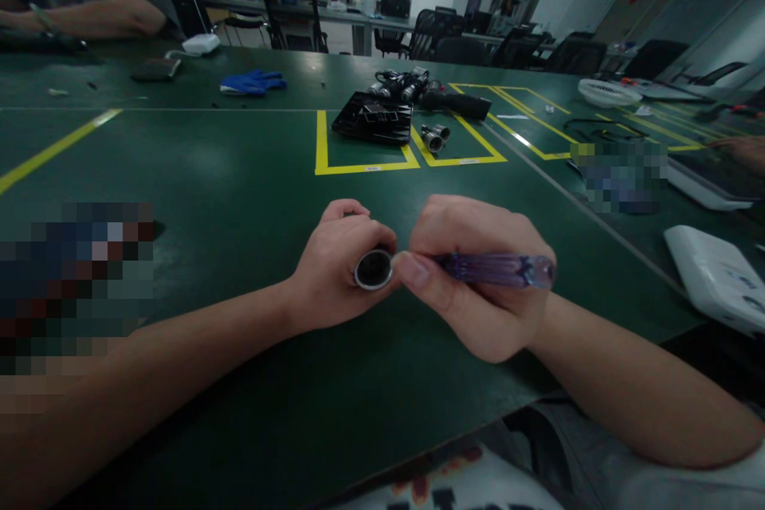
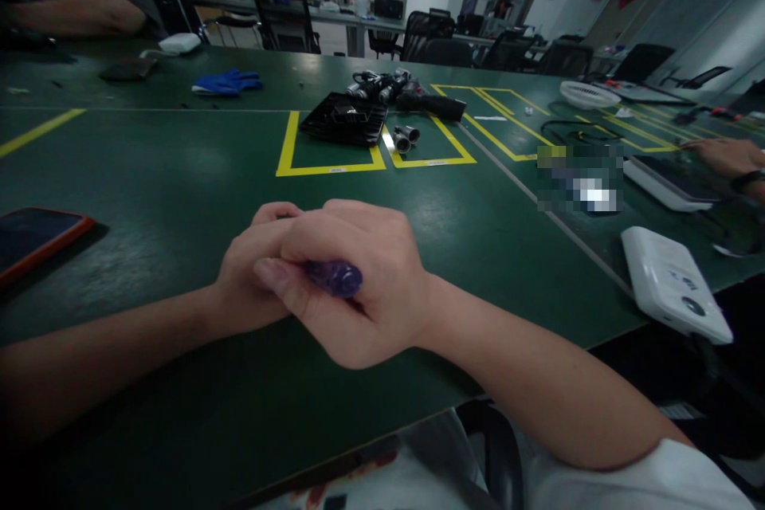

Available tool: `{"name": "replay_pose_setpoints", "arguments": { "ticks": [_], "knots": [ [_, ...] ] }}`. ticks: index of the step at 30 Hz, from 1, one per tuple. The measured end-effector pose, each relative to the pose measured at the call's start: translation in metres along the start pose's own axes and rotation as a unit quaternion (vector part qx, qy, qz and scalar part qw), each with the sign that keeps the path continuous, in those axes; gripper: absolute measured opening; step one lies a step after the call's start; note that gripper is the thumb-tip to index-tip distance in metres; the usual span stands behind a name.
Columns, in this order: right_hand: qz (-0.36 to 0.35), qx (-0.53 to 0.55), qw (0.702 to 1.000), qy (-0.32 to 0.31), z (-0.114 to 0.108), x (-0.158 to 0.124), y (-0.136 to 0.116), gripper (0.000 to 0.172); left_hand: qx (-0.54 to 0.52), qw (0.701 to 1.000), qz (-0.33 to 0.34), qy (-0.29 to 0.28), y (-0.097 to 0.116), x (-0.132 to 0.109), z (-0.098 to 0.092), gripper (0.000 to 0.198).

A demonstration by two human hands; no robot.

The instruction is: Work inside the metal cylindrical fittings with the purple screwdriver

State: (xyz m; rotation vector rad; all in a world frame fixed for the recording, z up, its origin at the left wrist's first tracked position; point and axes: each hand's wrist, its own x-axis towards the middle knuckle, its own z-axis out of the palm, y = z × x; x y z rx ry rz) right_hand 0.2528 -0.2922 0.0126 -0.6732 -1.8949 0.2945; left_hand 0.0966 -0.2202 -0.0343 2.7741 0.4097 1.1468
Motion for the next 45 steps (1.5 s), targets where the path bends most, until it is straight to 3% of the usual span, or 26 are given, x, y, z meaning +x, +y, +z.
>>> {"name": "replay_pose_setpoints", "arguments": {
  "ticks": [12,22,45],
  "knots": [
    [0.0,0.001,1.0,-0.015,0.0037,0.0016,0.0018,0.02,0.011,0.999,0.035,0.019,-0.0034,-0.0019,0.0015,0.011],
    [0.019,0.018,0.999,0.038,0.0021,-0.0001,0.0009,0.02,0.0,1.0,-0.022,0.001,0.0002,0.0008,-0.0004,0.013],
    [0.004,0.034,0.999,0.008,0.0049,-0.0004,0.0046,0.019,-0.003,1.0,-0.027,-0.001,0.0002,0.0004,-0.0001,0.014]
  ]
}}
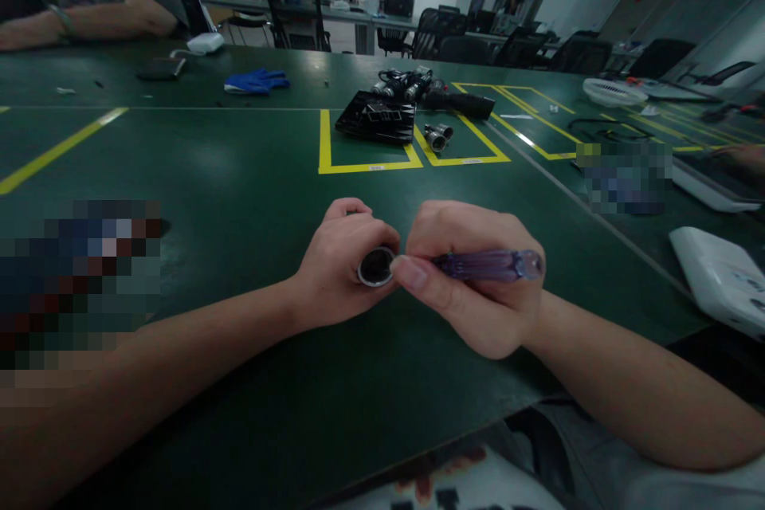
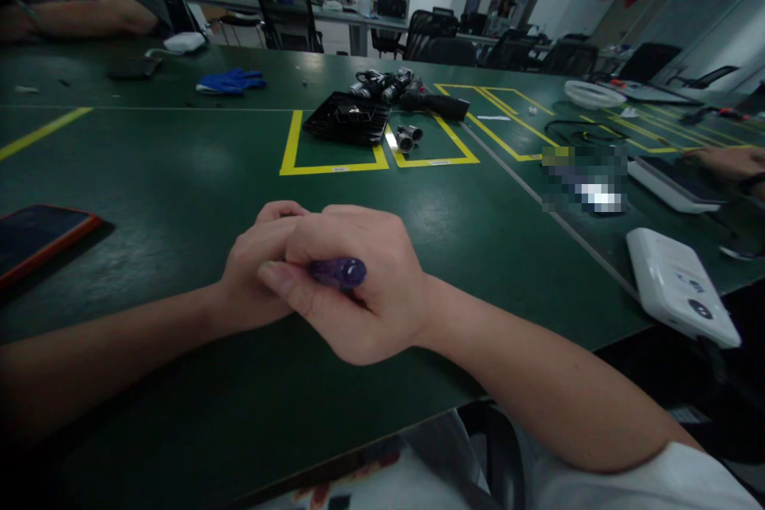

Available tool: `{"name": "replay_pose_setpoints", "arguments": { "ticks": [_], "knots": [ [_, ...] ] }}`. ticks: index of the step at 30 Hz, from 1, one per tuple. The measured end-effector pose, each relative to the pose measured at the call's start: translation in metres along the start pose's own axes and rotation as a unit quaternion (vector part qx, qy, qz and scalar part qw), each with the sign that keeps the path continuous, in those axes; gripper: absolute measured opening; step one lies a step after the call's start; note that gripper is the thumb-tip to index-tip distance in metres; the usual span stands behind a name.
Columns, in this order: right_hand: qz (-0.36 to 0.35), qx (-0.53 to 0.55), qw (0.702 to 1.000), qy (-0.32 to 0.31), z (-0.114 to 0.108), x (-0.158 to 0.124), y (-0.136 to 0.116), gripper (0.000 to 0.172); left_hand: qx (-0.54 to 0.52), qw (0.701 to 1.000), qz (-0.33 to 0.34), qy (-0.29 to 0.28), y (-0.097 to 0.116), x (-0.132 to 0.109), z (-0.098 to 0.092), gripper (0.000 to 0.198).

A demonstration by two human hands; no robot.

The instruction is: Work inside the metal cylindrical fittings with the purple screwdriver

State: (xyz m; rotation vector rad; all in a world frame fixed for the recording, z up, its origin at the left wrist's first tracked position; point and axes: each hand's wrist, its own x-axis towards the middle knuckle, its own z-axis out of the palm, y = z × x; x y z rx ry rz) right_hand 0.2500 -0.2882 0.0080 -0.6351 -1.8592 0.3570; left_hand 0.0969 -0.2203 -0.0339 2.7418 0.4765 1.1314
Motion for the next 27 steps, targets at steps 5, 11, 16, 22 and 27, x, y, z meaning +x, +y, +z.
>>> {"name": "replay_pose_setpoints", "arguments": {
  "ticks": [5,11,16,22,27],
  "knots": [
    [0.028,0.02,0.998,0.045,-0.001,0.0,-0.002,0.021,-0.007,1.0,-0.018,-0.008,0.001,0.001,-0.001,0.018],
    [0.017,0.0,0.999,0.048,0.0,0.0,-0.001,0.02,-0.005,1.0,-0.014,-0.007,0.001,0.002,-0.002,0.016],
    [0.027,0.012,0.998,0.047,0.001,-0.001,0.003,0.019,0.0,1.0,-0.015,-0.005,0.0,0.001,-0.001,0.019],
    [0.059,0.036,0.995,0.077,0.001,-0.003,0.008,0.018,0.012,1.0,0.0,0.024,0.001,0.001,0.001,0.025],
    [0.068,0.033,0.992,0.097,0.002,-0.002,0.01,0.022,0.027,0.998,0.025,0.045,0.001,0.001,0.001,0.024]
  ]
}}
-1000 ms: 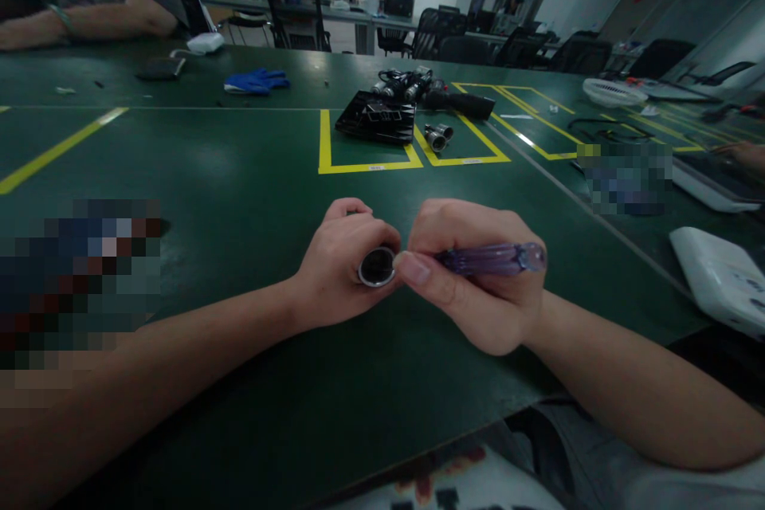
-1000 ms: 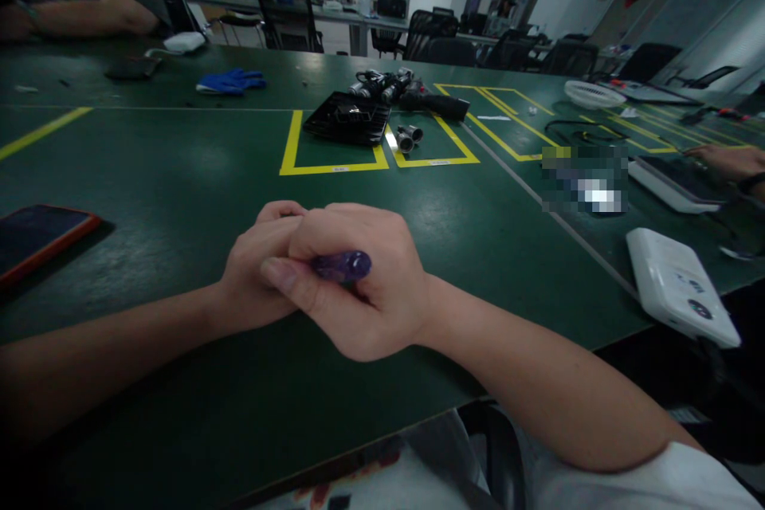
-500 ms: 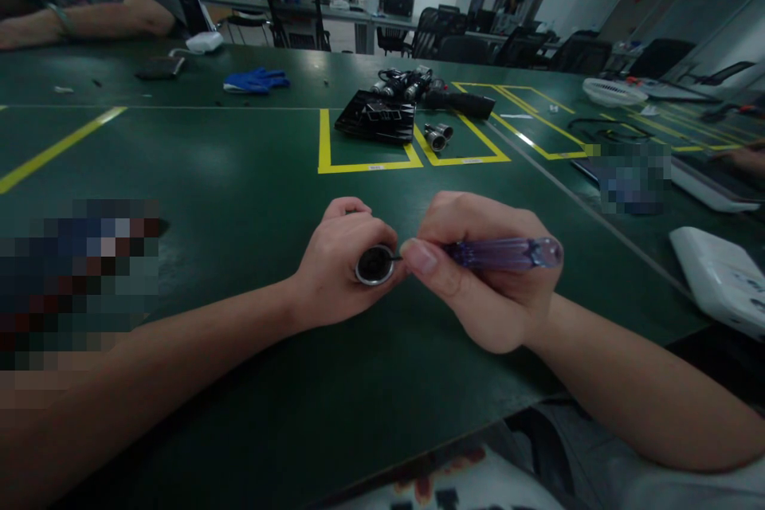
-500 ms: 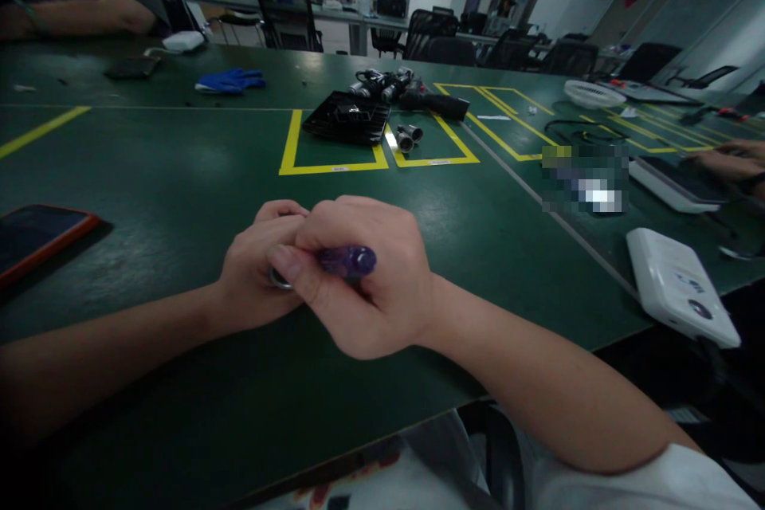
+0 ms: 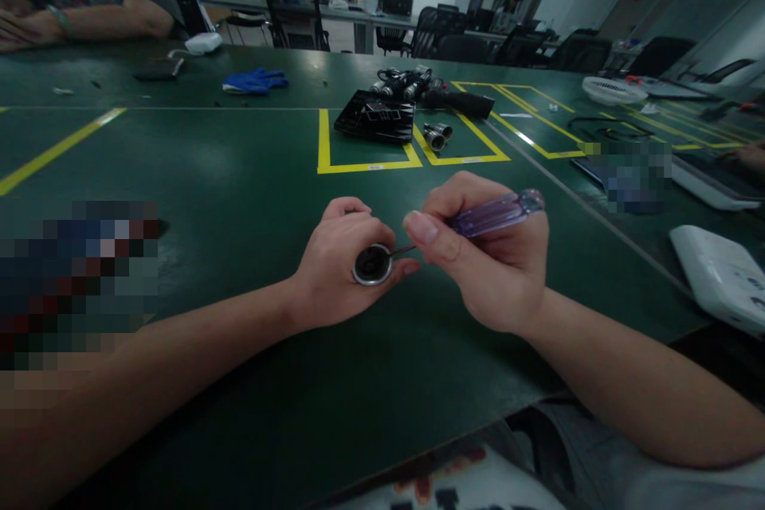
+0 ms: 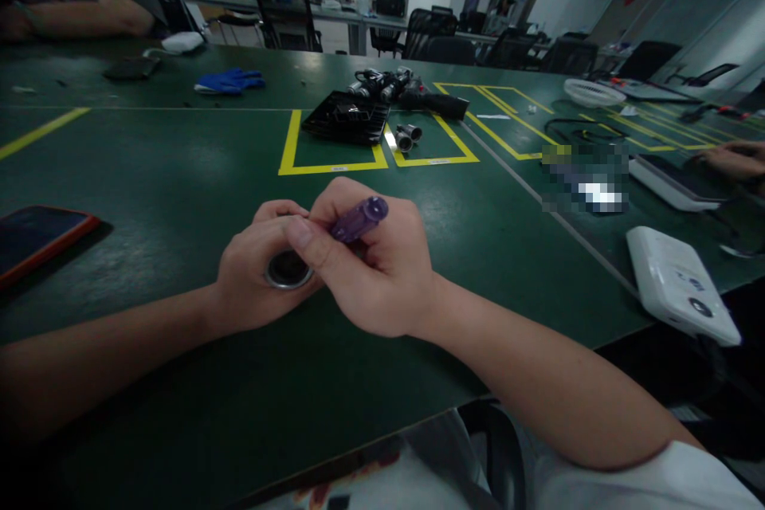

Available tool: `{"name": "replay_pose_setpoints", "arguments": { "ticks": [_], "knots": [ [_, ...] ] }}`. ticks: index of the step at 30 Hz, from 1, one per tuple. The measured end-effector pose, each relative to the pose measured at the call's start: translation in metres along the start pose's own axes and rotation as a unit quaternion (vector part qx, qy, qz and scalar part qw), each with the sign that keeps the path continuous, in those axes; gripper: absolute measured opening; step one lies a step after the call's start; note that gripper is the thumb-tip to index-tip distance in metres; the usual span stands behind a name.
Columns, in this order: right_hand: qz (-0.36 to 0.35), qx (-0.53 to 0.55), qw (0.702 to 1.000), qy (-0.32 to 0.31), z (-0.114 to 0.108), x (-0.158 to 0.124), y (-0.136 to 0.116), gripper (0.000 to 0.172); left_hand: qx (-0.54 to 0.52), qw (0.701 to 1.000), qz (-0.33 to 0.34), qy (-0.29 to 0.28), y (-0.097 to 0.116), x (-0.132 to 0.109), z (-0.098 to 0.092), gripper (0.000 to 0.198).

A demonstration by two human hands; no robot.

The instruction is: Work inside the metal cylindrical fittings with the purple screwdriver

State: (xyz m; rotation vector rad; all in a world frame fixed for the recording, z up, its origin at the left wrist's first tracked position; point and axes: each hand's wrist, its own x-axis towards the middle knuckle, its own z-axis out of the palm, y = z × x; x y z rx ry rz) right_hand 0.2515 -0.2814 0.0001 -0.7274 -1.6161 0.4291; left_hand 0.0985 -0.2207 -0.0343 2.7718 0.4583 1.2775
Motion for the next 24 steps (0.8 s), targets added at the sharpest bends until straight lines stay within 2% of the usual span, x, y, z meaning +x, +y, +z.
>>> {"name": "replay_pose_setpoints", "arguments": {
  "ticks": [7,12,15,24],
  "knots": [
    [-0.014,0.009,1.0,0.001,-0.001,-0.001,-0.001,0.018,-0.011,1.0,-0.006,-0.005,-0.001,0.0,-0.001,0.024],
    [-0.05,-0.017,0.998,-0.041,-0.001,-0.001,-0.008,0.015,-0.024,0.998,-0.028,-0.045,0.0,0.0,-0.003,0.019],
    [-0.058,-0.015,0.996,-0.059,0.0,0.0,-0.008,0.016,-0.025,0.998,-0.03,-0.047,0.0,0.0,-0.003,0.016],
    [0.009,0.022,1.0,-0.001,0.0,-0.001,0.003,0.02,0.001,1.0,-0.003,-0.006,0.0,0.001,0.0,0.024]
  ]
}}
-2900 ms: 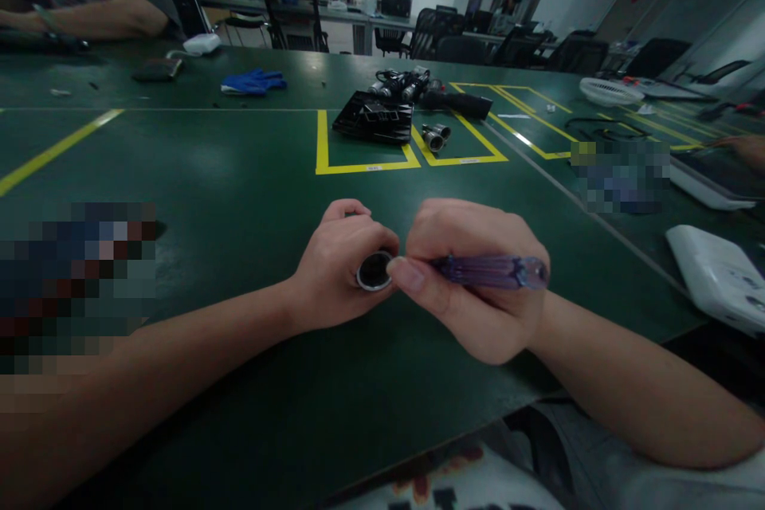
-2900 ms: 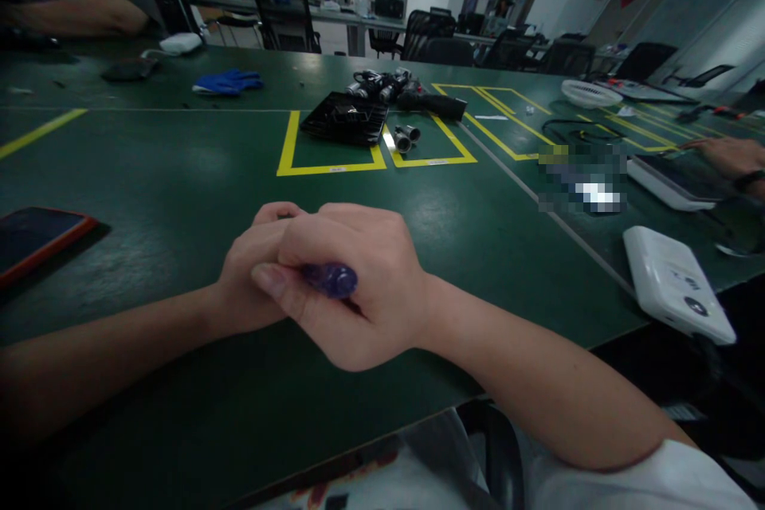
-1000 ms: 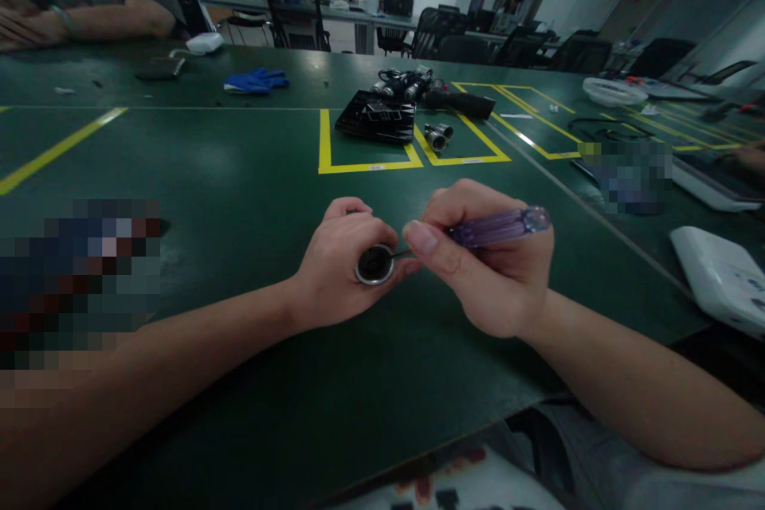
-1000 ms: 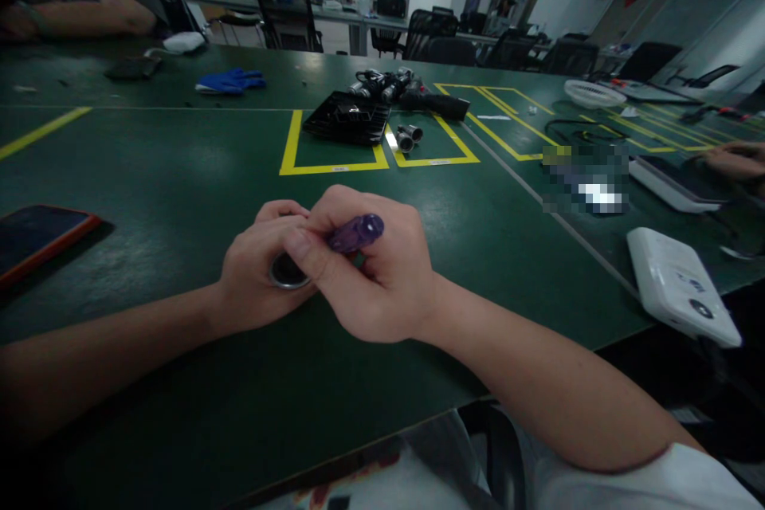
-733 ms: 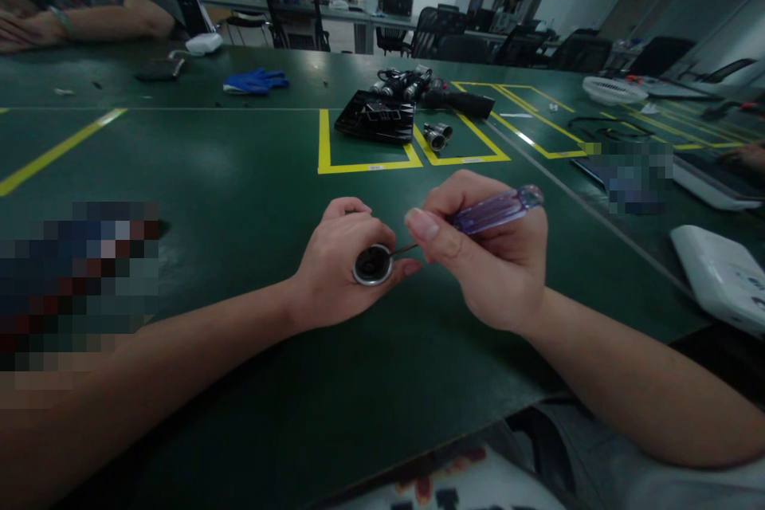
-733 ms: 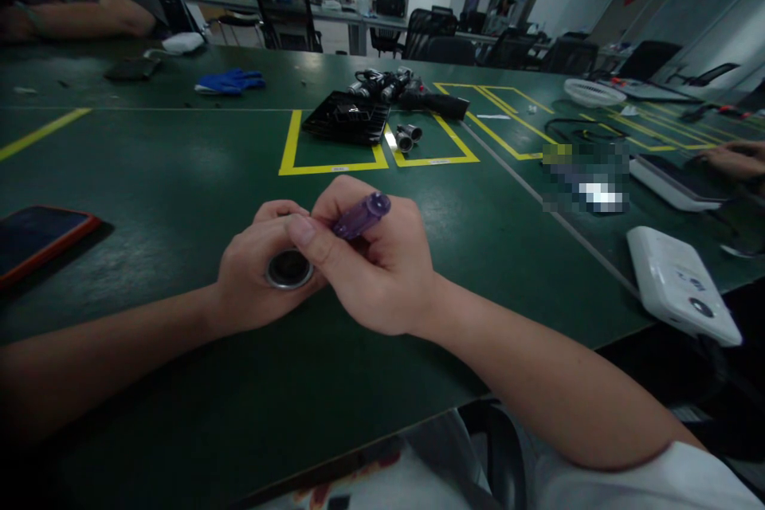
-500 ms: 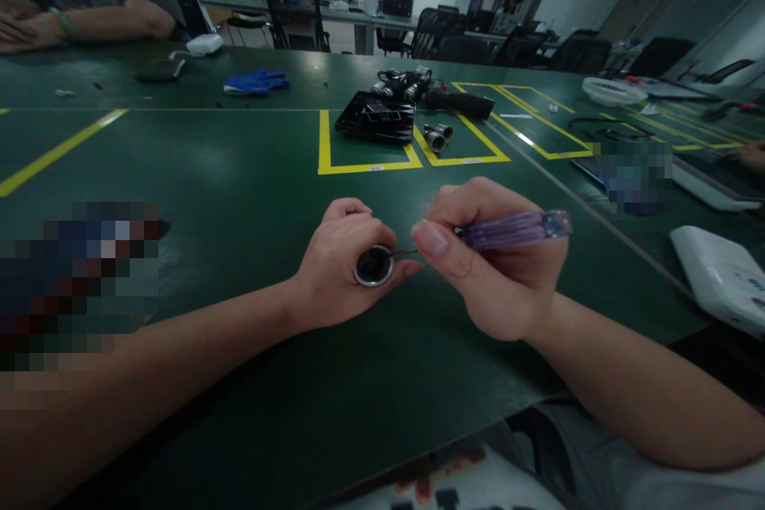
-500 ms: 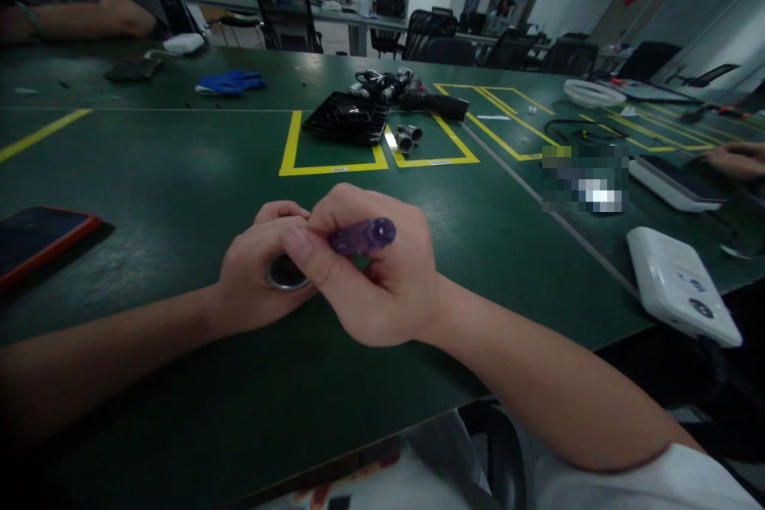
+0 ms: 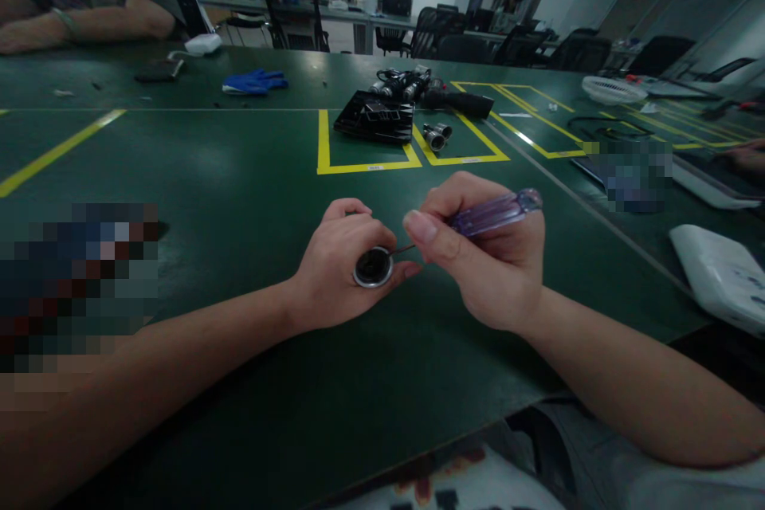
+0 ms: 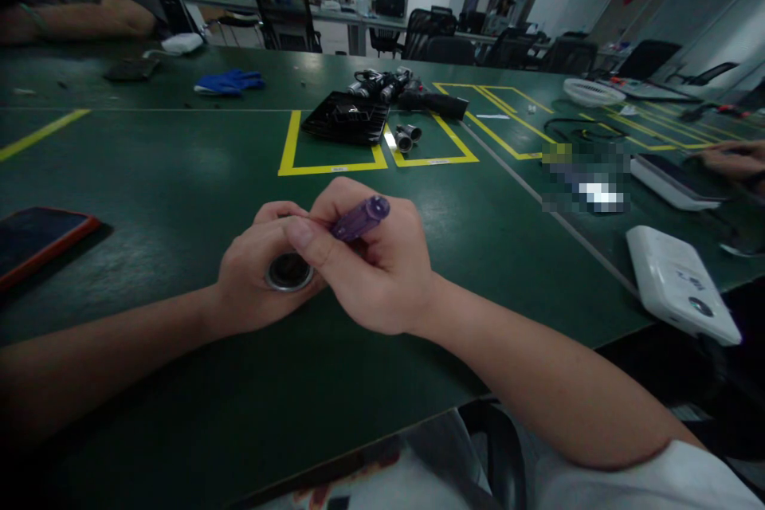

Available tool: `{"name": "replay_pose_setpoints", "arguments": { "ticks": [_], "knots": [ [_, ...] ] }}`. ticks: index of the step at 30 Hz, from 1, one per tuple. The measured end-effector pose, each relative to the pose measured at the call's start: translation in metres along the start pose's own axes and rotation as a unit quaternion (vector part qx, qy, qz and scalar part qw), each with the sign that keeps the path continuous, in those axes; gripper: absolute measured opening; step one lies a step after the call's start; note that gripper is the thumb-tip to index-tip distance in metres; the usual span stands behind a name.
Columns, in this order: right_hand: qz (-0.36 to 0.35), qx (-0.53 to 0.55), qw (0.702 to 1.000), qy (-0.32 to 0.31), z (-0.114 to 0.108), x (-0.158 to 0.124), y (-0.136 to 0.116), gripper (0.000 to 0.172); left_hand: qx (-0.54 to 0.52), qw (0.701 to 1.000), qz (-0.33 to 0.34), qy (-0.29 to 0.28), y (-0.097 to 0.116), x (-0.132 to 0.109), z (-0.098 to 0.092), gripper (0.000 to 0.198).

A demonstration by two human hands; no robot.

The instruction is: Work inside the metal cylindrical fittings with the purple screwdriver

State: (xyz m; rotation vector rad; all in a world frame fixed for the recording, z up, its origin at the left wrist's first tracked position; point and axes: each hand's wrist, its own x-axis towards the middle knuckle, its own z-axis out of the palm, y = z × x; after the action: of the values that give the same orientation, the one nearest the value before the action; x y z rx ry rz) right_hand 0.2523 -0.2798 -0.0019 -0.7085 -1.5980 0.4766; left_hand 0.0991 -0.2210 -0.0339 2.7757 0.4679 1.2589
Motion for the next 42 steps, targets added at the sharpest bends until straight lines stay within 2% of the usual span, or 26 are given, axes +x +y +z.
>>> {"name": "replay_pose_setpoints", "arguments": {
  "ticks": [5,9,12,17,21,30,36,42],
  "knots": [
    [0.024,0.022,0.999,0.022,0.001,0.001,0.005,0.023,0.01,1.0,0.0,-0.006,0.001,0.0,0.0,0.023],
    [0.014,0.01,0.999,0.03,0.002,0.0,0.004,0.023,0.01,1.0,0.013,0.003,0.0,-0.001,0.0,0.024],
    [-0.013,-0.008,1.0,0.021,0.0,-0.001,-0.001,0.02,0.004,1.0,0.016,0.005,-0.001,-0.001,0.0,0.025],
    [-0.033,-0.019,0.999,-0.018,0.0,-0.001,-0.007,0.016,-0.026,0.999,-0.009,-0.023,-0.001,0.0,-0.001,0.023],
    [-0.019,-0.028,0.999,-0.003,0.002,-0.001,-0.004,0.019,-0.011,1.0,0.003,-0.003,-0.001,0.0,0.0,0.024],
    [0.043,0.034,0.998,0.013,0.003,-0.001,0.006,0.019,0.015,1.0,0.018,0.008,0.001,-0.001,-0.001,0.021],
    [-0.028,0.011,0.999,0.016,0.002,-0.003,-0.002,0.016,-0.006,1.0,0.01,0.003,-0.001,0.0,0.0,0.026],
    [-0.042,0.02,0.999,-0.01,0.003,-0.003,-0.001,0.013,-0.018,1.0,-0.003,-0.012,-0.001,0.0,-0.001,0.024]
  ]
}}
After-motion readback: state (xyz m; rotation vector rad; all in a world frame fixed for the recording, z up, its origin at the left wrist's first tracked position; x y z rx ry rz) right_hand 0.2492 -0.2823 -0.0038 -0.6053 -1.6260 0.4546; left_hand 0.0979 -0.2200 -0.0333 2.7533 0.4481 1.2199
